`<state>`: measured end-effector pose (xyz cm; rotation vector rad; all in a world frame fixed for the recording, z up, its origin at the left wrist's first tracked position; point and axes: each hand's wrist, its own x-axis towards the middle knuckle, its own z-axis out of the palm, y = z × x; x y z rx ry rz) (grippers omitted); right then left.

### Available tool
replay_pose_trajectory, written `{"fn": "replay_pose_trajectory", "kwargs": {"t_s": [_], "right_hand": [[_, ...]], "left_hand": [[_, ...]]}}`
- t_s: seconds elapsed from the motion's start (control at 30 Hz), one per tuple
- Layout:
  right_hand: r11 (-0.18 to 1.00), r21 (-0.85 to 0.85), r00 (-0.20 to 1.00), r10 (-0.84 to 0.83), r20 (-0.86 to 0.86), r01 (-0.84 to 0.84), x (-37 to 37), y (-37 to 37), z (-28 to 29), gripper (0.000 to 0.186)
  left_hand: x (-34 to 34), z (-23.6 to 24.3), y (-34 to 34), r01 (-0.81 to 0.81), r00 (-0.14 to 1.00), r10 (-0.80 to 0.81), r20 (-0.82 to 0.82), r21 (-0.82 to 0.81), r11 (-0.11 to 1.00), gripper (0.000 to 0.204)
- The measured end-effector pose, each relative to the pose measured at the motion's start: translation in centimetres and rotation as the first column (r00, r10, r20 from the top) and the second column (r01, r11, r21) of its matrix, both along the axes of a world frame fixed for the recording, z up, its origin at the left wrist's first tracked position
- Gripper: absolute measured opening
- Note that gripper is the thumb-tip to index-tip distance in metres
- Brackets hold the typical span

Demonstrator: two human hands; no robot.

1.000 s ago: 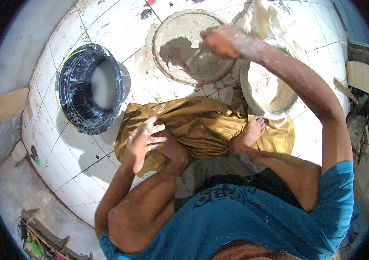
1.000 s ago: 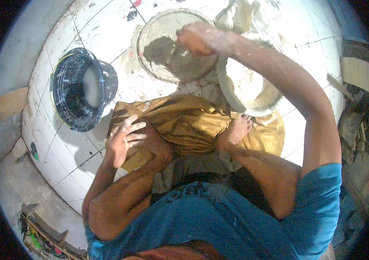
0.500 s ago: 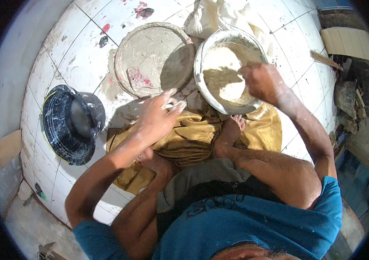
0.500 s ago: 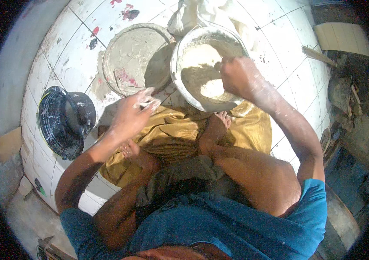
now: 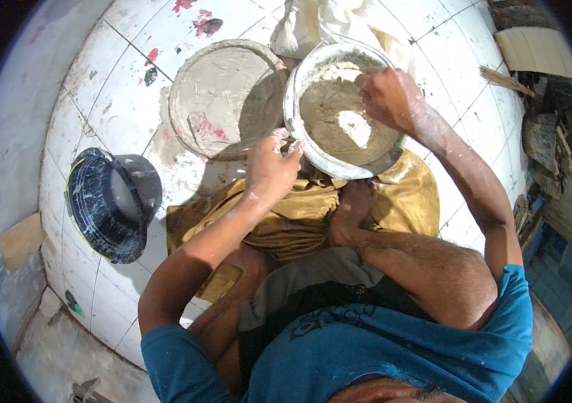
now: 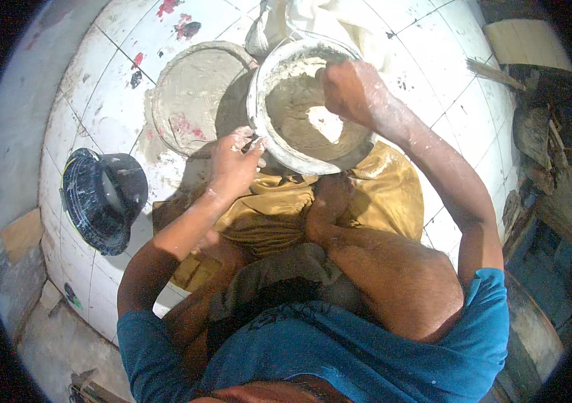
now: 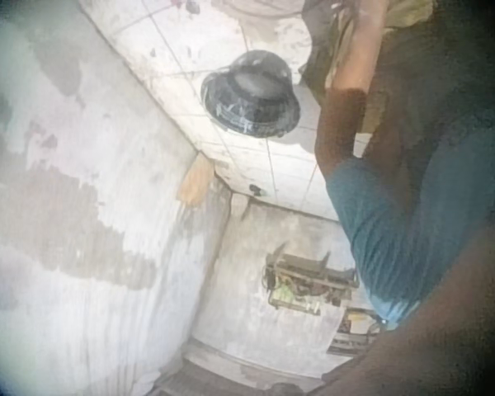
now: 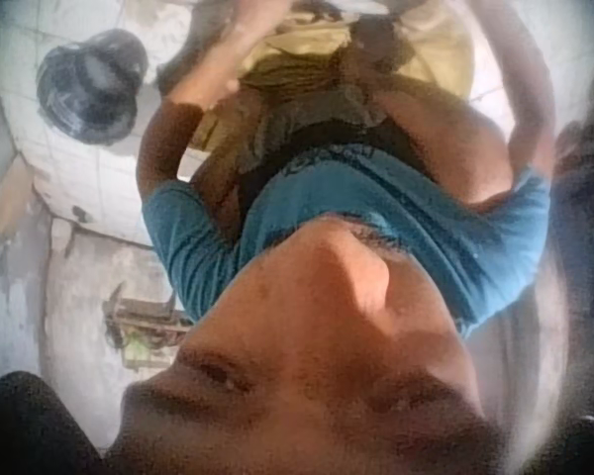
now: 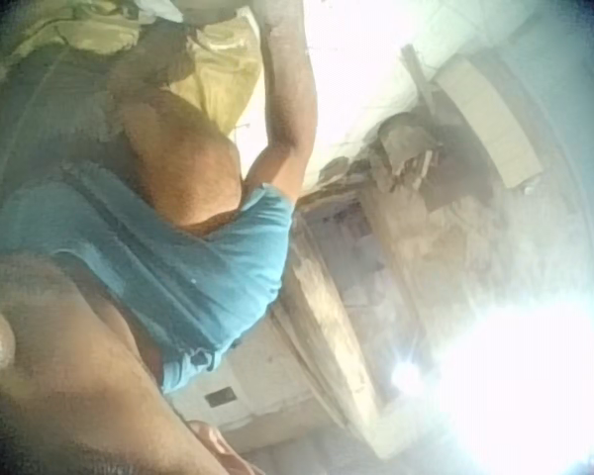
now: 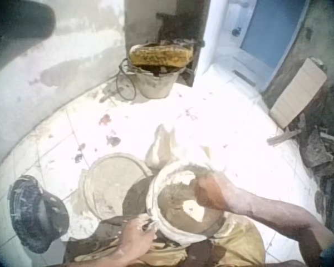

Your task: The person mixes a white powdery substance with water in a bucket using their hands, then scoops the mixture onto a cloth and applies it to a damaged wall. The person sits on the floor during mixing and stands to apply the material.

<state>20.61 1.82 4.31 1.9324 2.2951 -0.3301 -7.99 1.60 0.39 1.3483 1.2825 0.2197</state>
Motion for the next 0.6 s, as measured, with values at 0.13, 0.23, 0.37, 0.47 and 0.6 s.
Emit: {"fn": "replay_pose_trajectory", "kwargs": {"t_s": [0.13, 0.23, 0.37, 0.47, 0.6], "right_hand": [[0.999, 0.001, 0.997, -0.044, 0.064, 0.045, -0.3, 1.0, 1.0, 0.015], [0.99, -0.095, 0.994, -0.102, 0.031, 0.105, -0.5, 0.7, -1.0, 0.015], [0.993, -0.097, 0.991, -0.08, -0.106, 0.07, 0.3, -0.8, -4.3, 0.013], [0.983, -0.175, 0.99, -0.079, -0.117, 0.058, -1.0, -1.6, -3.6, 0.013], [0.983, -0.18, 0.997, 0.029, -0.068, -0.041, -3.8, -4.2, 1.7, 0.016]], "left_hand": [[-0.4, -0.3, -0.2, -0.008, 1.0, 0.007, 0.017, 0.067, 0.998, 0.026], [-0.2, 0.2, 0.0, -0.02, 1.0, 0.019, 0.019, 0.055, 0.998, 0.025], [0.5, 1.4, 0.3, 0.002, 1.0, -0.001, -0.015, 0.021, 1.0, 0.023], [0.2, 0.7, 0.0, -0.048, 0.999, 0.048, 0.023, -0.009, 0.999, 0.022], [-0.1, 0.3, -0.2, -0.05, 0.998, 0.051, 0.047, -0.017, 0.999, 0.022]]}}
